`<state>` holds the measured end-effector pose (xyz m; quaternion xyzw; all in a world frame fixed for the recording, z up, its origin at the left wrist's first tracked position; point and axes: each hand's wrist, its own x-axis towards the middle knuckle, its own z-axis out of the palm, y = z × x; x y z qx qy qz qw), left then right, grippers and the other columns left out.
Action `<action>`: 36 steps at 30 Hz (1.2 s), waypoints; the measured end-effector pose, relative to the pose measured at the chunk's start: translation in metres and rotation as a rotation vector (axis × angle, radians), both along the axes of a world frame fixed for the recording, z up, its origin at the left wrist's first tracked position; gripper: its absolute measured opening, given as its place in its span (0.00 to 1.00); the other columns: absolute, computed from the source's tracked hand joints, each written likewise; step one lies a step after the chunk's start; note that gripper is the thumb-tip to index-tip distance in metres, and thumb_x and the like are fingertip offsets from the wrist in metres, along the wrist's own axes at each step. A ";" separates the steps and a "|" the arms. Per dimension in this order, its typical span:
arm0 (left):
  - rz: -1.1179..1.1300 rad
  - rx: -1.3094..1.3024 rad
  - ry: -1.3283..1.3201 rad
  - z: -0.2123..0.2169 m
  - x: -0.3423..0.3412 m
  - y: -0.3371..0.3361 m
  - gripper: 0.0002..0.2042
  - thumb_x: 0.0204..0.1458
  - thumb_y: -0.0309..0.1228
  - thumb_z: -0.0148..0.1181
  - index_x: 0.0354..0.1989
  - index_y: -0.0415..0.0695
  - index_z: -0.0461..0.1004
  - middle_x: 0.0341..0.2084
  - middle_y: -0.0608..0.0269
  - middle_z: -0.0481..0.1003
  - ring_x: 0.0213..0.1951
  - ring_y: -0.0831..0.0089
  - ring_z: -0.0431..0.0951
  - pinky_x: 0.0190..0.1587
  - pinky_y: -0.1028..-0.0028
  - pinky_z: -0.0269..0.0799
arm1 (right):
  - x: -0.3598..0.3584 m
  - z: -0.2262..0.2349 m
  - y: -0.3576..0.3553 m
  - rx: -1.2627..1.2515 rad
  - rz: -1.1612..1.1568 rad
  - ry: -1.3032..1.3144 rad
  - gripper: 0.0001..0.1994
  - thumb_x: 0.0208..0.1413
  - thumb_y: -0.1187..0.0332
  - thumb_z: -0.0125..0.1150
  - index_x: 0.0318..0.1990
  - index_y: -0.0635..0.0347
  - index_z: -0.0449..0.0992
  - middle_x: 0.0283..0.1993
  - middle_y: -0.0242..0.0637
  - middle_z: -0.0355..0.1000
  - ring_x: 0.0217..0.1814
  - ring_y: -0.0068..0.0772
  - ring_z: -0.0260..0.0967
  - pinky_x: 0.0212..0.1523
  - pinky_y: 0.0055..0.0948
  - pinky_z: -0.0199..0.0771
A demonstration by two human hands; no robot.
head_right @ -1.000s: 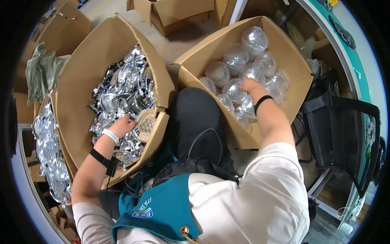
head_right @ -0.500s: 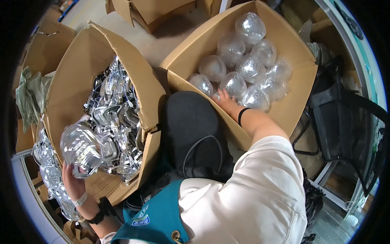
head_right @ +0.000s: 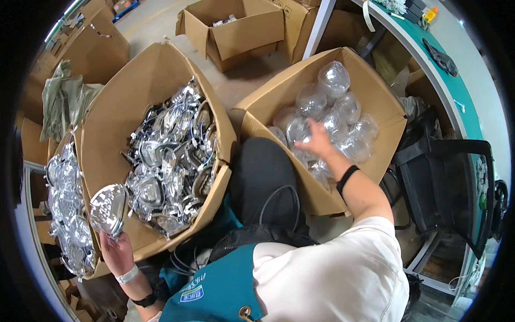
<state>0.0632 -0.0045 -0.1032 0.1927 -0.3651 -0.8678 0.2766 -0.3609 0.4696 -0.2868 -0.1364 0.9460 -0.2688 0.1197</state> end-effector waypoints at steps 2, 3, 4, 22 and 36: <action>0.170 -0.117 -0.056 0.010 -0.005 0.013 0.13 0.63 0.31 0.48 0.55 0.46 0.66 0.50 0.66 0.73 0.46 0.75 0.73 0.40 0.73 0.67 | -0.014 0.017 0.021 -0.246 -0.079 0.025 0.52 0.36 0.53 0.77 0.69 0.53 0.52 0.68 0.59 0.53 0.70 0.60 0.50 0.67 0.45 0.56; 0.175 -0.115 -0.063 0.011 -0.005 0.018 0.13 0.63 0.31 0.48 0.55 0.46 0.66 0.50 0.66 0.73 0.46 0.75 0.73 0.40 0.73 0.67 | -0.013 0.030 0.024 -0.345 -0.081 -0.045 0.52 0.36 0.53 0.77 0.69 0.55 0.52 0.67 0.59 0.54 0.70 0.57 0.51 0.67 0.43 0.56; 0.195 -0.174 -0.057 0.008 -0.011 0.021 0.14 0.62 0.31 0.48 0.55 0.46 0.66 0.50 0.66 0.73 0.45 0.74 0.73 0.40 0.72 0.67 | -0.011 0.040 0.030 -0.441 -0.091 -0.107 0.52 0.37 0.52 0.77 0.69 0.57 0.52 0.67 0.59 0.55 0.71 0.55 0.51 0.67 0.41 0.57; 0.192 -0.159 -0.083 0.008 0.010 0.056 0.21 0.60 0.24 0.46 0.62 0.44 0.60 0.57 0.61 0.68 0.57 0.68 0.69 0.57 0.65 0.65 | 0.023 -0.045 -0.024 -0.137 -0.058 -1.135 0.29 0.62 0.50 0.51 0.66 0.54 0.60 0.59 0.44 0.69 0.58 0.39 0.69 0.54 0.43 0.71; 0.297 -0.309 -0.085 -0.001 0.022 0.045 0.17 0.58 0.23 0.50 0.56 0.37 0.65 0.53 0.58 0.71 0.54 0.68 0.71 0.60 0.66 0.63 | -0.025 0.003 0.007 -0.769 -0.535 -0.594 0.40 0.51 0.39 0.59 0.68 0.44 0.55 0.69 0.50 0.51 0.68 0.48 0.51 0.53 0.43 0.70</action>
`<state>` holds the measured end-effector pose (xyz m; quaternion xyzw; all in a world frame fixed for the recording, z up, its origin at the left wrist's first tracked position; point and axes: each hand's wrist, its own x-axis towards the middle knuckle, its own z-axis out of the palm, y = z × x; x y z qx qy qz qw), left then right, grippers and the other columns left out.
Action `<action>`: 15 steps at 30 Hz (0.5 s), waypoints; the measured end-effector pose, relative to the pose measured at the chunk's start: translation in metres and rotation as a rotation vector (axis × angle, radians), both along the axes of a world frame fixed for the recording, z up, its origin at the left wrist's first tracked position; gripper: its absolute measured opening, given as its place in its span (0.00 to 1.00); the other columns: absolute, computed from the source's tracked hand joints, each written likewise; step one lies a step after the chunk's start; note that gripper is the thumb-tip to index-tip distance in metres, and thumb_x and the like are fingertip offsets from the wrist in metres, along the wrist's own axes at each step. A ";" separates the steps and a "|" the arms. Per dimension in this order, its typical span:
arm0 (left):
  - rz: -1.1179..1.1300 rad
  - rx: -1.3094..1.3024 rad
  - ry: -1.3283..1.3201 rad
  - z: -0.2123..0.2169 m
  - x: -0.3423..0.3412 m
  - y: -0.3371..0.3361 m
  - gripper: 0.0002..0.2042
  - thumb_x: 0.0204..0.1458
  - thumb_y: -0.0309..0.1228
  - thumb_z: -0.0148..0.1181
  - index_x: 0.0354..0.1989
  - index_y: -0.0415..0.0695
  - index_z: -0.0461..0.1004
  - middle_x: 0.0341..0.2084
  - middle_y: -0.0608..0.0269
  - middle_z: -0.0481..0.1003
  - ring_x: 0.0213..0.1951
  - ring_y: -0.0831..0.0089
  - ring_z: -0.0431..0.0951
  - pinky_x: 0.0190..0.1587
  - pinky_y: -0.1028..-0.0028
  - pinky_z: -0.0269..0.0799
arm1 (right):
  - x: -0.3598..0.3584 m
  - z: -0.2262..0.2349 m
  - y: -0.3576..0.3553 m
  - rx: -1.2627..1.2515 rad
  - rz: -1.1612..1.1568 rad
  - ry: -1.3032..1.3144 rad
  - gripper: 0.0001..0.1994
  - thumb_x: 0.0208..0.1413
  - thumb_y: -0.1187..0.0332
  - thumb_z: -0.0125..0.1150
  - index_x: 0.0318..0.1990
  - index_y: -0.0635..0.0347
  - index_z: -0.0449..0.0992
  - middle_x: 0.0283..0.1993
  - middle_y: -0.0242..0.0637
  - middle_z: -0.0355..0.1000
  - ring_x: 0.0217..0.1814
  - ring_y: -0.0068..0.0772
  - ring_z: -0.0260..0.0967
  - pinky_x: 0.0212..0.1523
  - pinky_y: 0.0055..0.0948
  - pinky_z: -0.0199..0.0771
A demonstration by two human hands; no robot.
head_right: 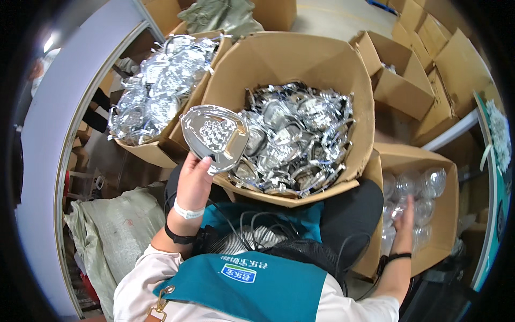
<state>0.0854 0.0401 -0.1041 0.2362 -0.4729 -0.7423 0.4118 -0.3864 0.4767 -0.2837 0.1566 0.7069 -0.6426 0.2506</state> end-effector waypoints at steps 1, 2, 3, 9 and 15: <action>0.072 -0.176 -0.146 0.011 0.002 0.006 0.16 0.58 0.22 0.50 0.55 0.36 0.66 0.52 0.59 0.72 0.52 0.69 0.72 0.59 0.69 0.62 | 0.015 0.038 -0.026 -0.199 -0.136 0.100 0.40 0.52 0.37 0.57 0.68 0.44 0.55 0.70 0.51 0.49 0.68 0.50 0.50 0.55 0.44 0.69; 0.120 -0.374 -0.247 0.021 0.004 0.008 0.13 0.57 0.25 0.54 0.51 0.36 0.69 0.47 0.59 0.74 0.48 0.68 0.74 0.53 0.69 0.66 | 0.030 0.084 -0.044 -0.428 -0.123 0.081 0.38 0.52 0.37 0.56 0.68 0.43 0.56 0.70 0.51 0.48 0.66 0.52 0.53 0.56 0.50 0.67; 0.164 -0.564 -0.367 0.029 0.003 0.008 0.11 0.56 0.27 0.57 0.46 0.36 0.71 0.42 0.58 0.75 0.44 0.67 0.75 0.48 0.69 0.69 | 0.048 0.125 -0.065 -0.649 -0.112 0.043 0.37 0.53 0.36 0.55 0.67 0.42 0.58 0.71 0.51 0.46 0.65 0.54 0.56 0.57 0.56 0.65; 0.272 -1.525 -0.509 0.085 -0.043 0.013 0.11 0.40 0.24 0.63 0.33 0.40 0.72 0.31 0.55 0.72 0.35 0.55 0.73 0.39 0.62 0.69 | 0.214 0.213 -0.230 -1.164 0.763 -0.485 0.41 0.53 0.31 0.47 0.64 0.55 0.60 0.64 0.57 0.58 0.65 0.60 0.58 0.61 0.60 0.60; -0.281 -1.425 -0.581 0.100 -0.022 0.004 0.27 0.40 0.23 0.61 0.54 0.49 0.70 0.60 0.45 0.60 0.63 0.47 0.58 0.64 0.56 0.55 | 0.256 0.195 -0.302 -1.229 0.673 -0.901 0.34 0.58 0.39 0.44 0.66 0.49 0.60 0.67 0.42 0.61 0.66 0.56 0.59 0.62 0.64 0.59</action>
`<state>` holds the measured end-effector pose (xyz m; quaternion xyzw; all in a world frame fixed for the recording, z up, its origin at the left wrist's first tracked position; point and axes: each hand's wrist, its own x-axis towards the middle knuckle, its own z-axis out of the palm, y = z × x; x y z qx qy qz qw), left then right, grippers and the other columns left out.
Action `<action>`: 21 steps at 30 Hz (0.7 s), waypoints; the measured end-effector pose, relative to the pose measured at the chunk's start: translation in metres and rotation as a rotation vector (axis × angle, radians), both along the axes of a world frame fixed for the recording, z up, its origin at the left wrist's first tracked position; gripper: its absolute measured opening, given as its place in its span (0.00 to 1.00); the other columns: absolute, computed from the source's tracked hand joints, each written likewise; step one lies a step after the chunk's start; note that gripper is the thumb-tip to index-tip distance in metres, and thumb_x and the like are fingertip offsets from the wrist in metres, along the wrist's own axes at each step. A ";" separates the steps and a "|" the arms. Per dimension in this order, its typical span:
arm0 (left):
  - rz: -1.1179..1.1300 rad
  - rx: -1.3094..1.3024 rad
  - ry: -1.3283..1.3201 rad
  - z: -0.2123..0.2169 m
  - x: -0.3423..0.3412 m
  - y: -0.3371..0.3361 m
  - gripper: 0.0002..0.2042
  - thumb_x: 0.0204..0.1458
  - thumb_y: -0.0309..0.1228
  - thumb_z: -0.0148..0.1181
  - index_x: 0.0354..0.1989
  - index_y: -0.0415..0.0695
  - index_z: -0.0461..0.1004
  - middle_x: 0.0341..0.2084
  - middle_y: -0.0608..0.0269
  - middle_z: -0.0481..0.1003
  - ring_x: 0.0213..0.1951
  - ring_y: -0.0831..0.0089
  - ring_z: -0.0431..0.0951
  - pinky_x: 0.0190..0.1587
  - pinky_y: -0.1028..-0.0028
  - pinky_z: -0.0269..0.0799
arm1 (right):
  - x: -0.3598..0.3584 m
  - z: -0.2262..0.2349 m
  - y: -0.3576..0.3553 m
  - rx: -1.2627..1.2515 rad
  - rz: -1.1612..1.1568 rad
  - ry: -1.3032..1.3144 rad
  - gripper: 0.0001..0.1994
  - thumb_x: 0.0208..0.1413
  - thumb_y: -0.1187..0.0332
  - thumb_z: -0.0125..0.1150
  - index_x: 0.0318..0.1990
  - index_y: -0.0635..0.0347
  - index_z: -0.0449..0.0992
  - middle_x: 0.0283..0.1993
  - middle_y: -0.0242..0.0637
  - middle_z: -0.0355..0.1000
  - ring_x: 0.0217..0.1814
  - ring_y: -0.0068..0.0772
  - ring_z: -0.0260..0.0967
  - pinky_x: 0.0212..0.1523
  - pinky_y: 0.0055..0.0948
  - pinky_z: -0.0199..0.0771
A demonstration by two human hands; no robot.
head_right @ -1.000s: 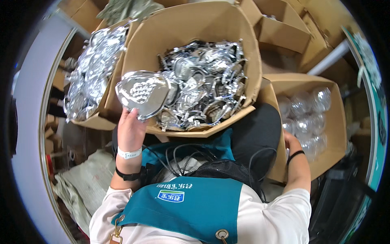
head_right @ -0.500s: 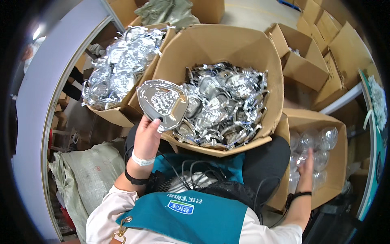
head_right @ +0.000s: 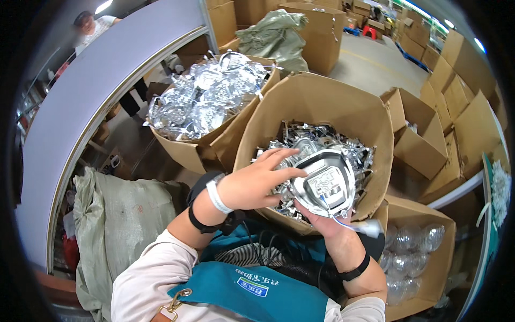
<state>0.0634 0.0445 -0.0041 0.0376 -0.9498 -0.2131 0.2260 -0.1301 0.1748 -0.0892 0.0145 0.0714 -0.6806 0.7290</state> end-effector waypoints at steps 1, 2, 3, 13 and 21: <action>-0.037 0.105 -0.039 0.001 0.013 -0.008 0.30 0.42 0.29 0.63 0.59 0.51 0.66 0.64 0.45 0.53 0.66 0.46 0.53 0.66 0.55 0.51 | 0.004 0.004 -0.006 -0.053 -0.016 0.044 0.35 0.56 0.38 0.46 0.66 0.49 0.61 0.67 0.42 0.61 0.65 0.56 0.60 0.60 0.64 0.61; -0.077 0.212 -0.077 0.000 0.023 -0.015 0.34 0.45 0.36 0.65 0.64 0.53 0.61 0.68 0.45 0.46 0.69 0.45 0.47 0.68 0.55 0.47 | 0.008 0.008 -0.013 -0.105 -0.035 0.086 0.36 0.54 0.37 0.49 0.66 0.48 0.61 0.67 0.43 0.60 0.65 0.56 0.60 0.59 0.65 0.63; 0.012 0.434 0.017 0.000 0.028 -0.009 0.36 0.46 0.42 0.65 0.66 0.53 0.59 0.69 0.47 0.43 0.70 0.47 0.44 0.68 0.52 0.46 | 0.004 0.003 -0.024 -0.242 -0.048 0.249 0.39 0.51 0.36 0.54 0.65 0.50 0.61 0.65 0.45 0.62 0.63 0.55 0.62 0.58 0.66 0.65; 0.137 0.905 0.410 -0.056 0.015 0.045 0.54 0.45 0.69 0.53 0.72 0.42 0.41 0.68 0.43 0.47 0.70 0.51 0.45 0.69 0.58 0.42 | 0.082 -0.003 -0.021 -0.487 -0.363 1.139 0.61 0.36 0.59 0.78 0.72 0.51 0.34 0.73 0.45 0.38 0.76 0.45 0.38 0.71 0.48 0.44; -0.083 1.213 0.502 -0.061 0.003 0.056 0.57 0.43 0.63 0.63 0.72 0.44 0.36 0.65 0.51 0.54 0.66 0.60 0.57 0.65 0.64 0.54 | 0.070 -0.007 -0.005 -0.384 -0.485 1.391 0.55 0.34 0.56 0.77 0.71 0.55 0.47 0.74 0.45 0.34 0.76 0.48 0.39 0.68 0.51 0.50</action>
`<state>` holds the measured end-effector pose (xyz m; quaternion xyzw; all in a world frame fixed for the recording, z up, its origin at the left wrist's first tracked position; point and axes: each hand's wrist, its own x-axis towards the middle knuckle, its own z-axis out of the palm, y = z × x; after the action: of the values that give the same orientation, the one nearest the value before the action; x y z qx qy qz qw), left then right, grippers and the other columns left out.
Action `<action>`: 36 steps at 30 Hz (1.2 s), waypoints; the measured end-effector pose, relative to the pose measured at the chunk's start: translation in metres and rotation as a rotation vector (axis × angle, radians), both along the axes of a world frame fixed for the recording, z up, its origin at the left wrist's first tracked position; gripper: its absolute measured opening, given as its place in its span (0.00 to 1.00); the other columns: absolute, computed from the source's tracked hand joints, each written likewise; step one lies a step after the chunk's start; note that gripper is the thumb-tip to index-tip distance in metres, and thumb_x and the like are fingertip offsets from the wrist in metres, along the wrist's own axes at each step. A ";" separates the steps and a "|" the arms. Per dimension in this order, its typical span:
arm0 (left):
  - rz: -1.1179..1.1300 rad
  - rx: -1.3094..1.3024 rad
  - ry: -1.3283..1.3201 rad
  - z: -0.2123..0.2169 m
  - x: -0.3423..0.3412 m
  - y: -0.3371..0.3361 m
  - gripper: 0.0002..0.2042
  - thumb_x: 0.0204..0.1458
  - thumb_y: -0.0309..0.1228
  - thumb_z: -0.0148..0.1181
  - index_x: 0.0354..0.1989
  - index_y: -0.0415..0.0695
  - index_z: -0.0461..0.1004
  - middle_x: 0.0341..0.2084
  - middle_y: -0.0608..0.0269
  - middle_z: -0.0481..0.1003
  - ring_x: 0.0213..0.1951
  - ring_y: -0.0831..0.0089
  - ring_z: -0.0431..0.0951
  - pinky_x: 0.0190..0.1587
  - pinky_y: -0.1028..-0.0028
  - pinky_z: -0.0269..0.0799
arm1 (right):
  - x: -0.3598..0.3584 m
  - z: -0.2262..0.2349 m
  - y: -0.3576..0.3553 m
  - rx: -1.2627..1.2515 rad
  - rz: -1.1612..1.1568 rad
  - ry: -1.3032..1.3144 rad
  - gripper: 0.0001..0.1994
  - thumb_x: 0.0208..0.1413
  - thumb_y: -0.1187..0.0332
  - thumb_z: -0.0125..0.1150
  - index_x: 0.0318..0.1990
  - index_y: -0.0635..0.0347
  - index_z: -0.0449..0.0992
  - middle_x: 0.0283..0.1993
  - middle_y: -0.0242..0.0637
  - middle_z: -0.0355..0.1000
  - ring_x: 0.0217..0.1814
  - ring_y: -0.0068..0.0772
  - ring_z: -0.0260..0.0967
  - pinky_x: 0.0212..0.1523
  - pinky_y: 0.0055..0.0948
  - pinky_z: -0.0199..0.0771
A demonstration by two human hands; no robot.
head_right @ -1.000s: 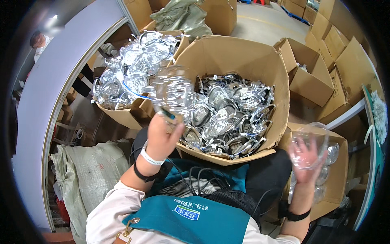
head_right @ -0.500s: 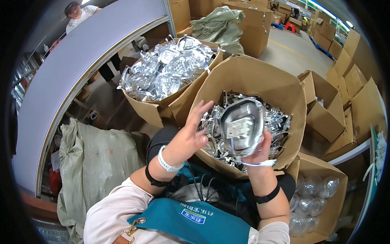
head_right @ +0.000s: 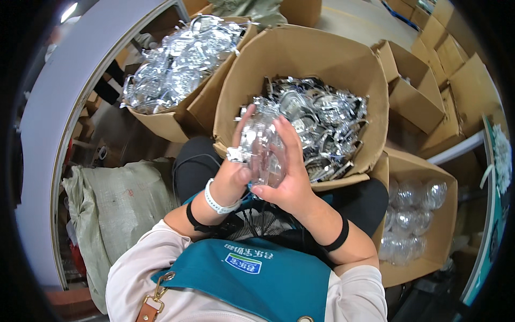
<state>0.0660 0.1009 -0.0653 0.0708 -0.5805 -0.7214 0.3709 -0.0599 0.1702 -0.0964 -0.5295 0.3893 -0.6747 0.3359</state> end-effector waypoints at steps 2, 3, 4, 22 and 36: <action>-0.002 0.138 -0.007 0.011 0.001 0.002 0.61 0.37 0.63 0.68 0.72 0.47 0.35 0.65 0.52 0.55 0.66 0.62 0.58 0.66 0.64 0.53 | -0.013 0.006 0.004 -0.053 -0.072 0.167 0.55 0.34 0.56 0.77 0.70 0.55 0.49 0.74 0.46 0.36 0.75 0.49 0.40 0.68 0.50 0.51; -0.016 0.190 0.053 0.010 0.003 0.002 0.60 0.37 0.61 0.69 0.72 0.47 0.37 0.65 0.53 0.54 0.66 0.62 0.57 0.66 0.65 0.53 | -0.016 0.011 0.007 -0.117 -0.121 0.333 0.54 0.33 0.56 0.76 0.70 0.55 0.51 0.74 0.48 0.37 0.75 0.49 0.42 0.68 0.49 0.52; 0.024 0.156 0.066 0.009 0.003 0.000 0.61 0.37 0.62 0.69 0.72 0.44 0.37 0.66 0.53 0.52 0.67 0.62 0.55 0.67 0.64 0.51 | -0.005 0.021 0.009 -0.097 -0.119 0.047 0.52 0.33 0.54 0.76 0.69 0.56 0.54 0.73 0.51 0.42 0.74 0.51 0.44 0.68 0.48 0.52; 0.169 -0.309 -0.134 0.017 0.009 0.015 0.58 0.37 0.65 0.65 0.71 0.40 0.46 0.69 0.36 0.43 0.70 0.47 0.46 0.68 0.58 0.45 | -0.010 0.017 0.005 -0.314 0.116 0.069 0.53 0.35 0.50 0.77 0.69 0.57 0.54 0.74 0.52 0.40 0.77 0.50 0.38 0.70 0.50 0.45; 0.153 -0.882 -0.503 -0.007 0.008 0.006 0.24 0.52 0.44 0.61 0.48 0.36 0.69 0.51 0.41 0.69 0.47 0.48 0.74 0.50 0.64 0.70 | -0.037 0.011 0.014 0.143 -0.257 0.016 0.16 0.62 0.62 0.51 0.29 0.67 0.72 0.29 0.32 0.68 0.29 0.20 0.63 0.31 0.21 0.61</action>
<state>0.0735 0.1065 -0.0720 0.1211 -0.8940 -0.3395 0.2661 -0.0973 0.1843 -0.0853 -0.4553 0.5039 -0.6784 0.2804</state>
